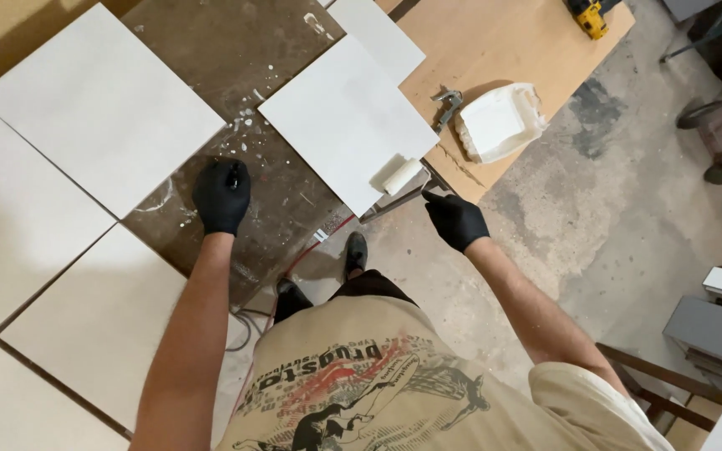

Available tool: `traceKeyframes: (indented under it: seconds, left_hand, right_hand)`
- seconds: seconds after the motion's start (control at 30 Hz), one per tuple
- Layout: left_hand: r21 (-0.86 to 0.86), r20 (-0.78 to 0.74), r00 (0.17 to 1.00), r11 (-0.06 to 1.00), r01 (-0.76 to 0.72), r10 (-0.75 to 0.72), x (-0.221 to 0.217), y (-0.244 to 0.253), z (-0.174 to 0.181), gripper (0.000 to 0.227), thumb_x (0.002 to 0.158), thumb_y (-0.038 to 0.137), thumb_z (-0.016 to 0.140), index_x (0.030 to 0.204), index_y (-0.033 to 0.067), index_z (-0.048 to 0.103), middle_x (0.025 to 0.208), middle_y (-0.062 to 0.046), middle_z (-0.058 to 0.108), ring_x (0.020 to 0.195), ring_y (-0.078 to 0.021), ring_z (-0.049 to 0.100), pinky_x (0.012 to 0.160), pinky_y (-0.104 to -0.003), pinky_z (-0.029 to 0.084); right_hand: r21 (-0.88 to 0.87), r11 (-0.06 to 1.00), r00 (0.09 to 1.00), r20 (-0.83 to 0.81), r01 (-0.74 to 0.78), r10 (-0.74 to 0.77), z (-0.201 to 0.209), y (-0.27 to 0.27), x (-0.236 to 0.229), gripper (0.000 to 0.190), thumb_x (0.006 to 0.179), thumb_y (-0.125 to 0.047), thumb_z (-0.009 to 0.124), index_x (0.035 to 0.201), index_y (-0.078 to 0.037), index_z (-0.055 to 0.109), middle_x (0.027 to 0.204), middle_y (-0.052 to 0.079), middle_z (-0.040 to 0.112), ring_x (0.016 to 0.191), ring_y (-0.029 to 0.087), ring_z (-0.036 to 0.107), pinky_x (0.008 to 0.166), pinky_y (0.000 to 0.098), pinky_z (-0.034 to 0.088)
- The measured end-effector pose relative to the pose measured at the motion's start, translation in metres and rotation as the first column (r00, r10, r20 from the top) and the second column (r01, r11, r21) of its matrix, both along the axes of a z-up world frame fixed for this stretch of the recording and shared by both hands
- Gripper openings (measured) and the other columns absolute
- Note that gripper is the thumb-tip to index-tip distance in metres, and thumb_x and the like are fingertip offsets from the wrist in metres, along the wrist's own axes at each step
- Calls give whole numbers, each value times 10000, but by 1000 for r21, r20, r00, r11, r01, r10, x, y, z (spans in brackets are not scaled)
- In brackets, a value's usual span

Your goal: The person paints white rectangular panels using a small roller and a paint tray. They repeatedly roll the roller in the tray to load paint, then apply it to the panels laid out on a workbench. The person moves the panels to different positions on the bench to continue painting.

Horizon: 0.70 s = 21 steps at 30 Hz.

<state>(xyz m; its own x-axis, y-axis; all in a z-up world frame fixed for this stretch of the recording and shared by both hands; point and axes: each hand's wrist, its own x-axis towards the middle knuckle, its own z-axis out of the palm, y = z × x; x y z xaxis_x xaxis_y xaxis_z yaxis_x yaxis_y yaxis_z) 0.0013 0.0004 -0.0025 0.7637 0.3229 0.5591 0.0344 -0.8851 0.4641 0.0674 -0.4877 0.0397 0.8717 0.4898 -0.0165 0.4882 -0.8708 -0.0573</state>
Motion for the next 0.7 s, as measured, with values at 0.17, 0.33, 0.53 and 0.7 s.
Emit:
traceKeyframes:
  seconds: [0.17, 0.33, 0.53, 0.7]
  left_hand:
    - [-32, -29, 1000, 999, 3, -4, -2, -3, 7, 237, 962, 186, 719, 739, 155, 646, 592, -64, 603, 684, -326, 686, 669, -390, 577]
    - [-30, 2, 999, 999, -38, 38, 0, -5, 6, 243, 950, 205, 737, 728, 146, 659, 582, -68, 602, 671, -318, 679, 670, -391, 575]
    - [-54, -15, 999, 998, -37, 36, -4, -6, 2, 181, 944, 225, 731, 779, 158, 702, 627, -48, 633, 674, -320, 678, 669, -386, 580]
    - [17, 25, 999, 999, -31, 30, 2, -1, -8, 126, 923, 221, 755, 813, 183, 706, 644, -37, 612, 675, -285, 685, 662, -372, 574]
  right_hand:
    - [21, 996, 968, -238, 84, -76, 1, 64, 41, 344, 998, -460, 558, 1326, -403, 645, 1031, 85, 745, 989, 344, 717, 848, 507, 599]
    - [-7, 990, 930, -340, 143, -137, -12, 195, 137, 390, 992, -525, 489, 1348, -441, 625, 1170, 1, 748, 1129, 269, 697, 976, 440, 561]
    - [71, 987, 929, -353, 145, -111, 2, 229, 145, 414, 1008, -534, 477, 1340, -357, 649, 1161, 47, 749, 1116, 295, 703, 977, 442, 557]
    - [-45, 999, 955, -295, 22, -34, 7, 89, 33, 426, 1064, -417, 477, 1490, -429, 492, 1072, 118, 732, 1011, 358, 728, 887, 501, 595]
